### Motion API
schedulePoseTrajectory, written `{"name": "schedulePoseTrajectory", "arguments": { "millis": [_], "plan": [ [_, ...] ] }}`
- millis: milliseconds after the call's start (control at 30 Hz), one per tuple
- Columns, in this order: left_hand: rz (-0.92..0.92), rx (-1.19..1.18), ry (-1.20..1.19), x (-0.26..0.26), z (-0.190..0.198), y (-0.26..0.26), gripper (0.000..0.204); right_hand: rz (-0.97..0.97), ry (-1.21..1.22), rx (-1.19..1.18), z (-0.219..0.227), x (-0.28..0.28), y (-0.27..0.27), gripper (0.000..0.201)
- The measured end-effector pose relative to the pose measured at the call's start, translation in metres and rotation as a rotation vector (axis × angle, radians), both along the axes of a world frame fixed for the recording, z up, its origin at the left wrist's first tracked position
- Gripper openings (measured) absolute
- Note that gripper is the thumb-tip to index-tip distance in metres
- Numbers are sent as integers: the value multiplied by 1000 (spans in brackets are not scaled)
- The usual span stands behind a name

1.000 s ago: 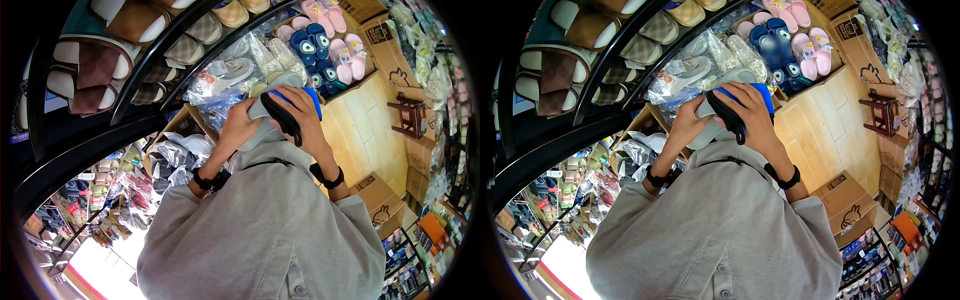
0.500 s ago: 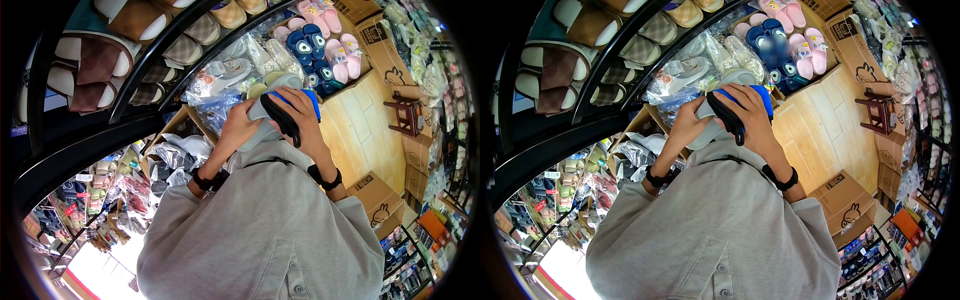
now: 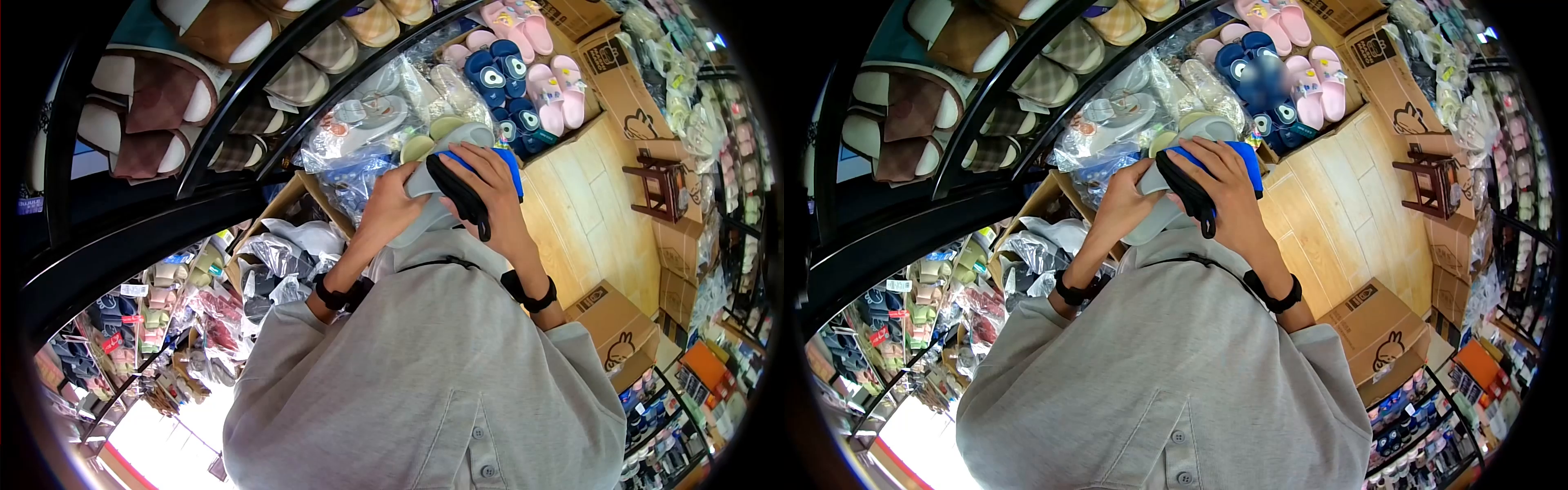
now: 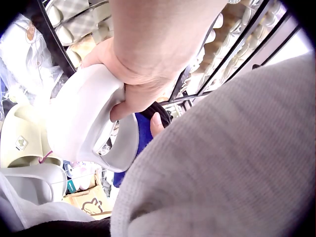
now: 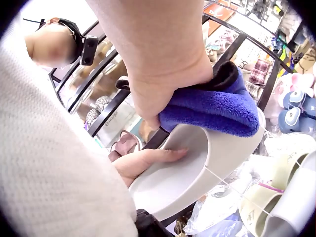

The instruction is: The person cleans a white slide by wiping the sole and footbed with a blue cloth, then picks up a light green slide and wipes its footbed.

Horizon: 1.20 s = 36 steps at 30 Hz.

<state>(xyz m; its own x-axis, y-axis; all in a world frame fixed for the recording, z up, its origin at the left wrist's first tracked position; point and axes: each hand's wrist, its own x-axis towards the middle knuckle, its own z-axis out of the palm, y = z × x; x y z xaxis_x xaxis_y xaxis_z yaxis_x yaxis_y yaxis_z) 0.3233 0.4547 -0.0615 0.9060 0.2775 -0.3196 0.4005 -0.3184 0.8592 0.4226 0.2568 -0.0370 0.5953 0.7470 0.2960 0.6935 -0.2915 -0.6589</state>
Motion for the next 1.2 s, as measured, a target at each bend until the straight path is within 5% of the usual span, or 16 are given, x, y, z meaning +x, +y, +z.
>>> {"name": "schedulePoseTrajectory", "arguments": {
  "millis": [1200],
  "plan": [
    [15, -34, -2, 7, -7, 7, 44, 20, 27, 4, -8, 13, 9, 62]
  ]
}}
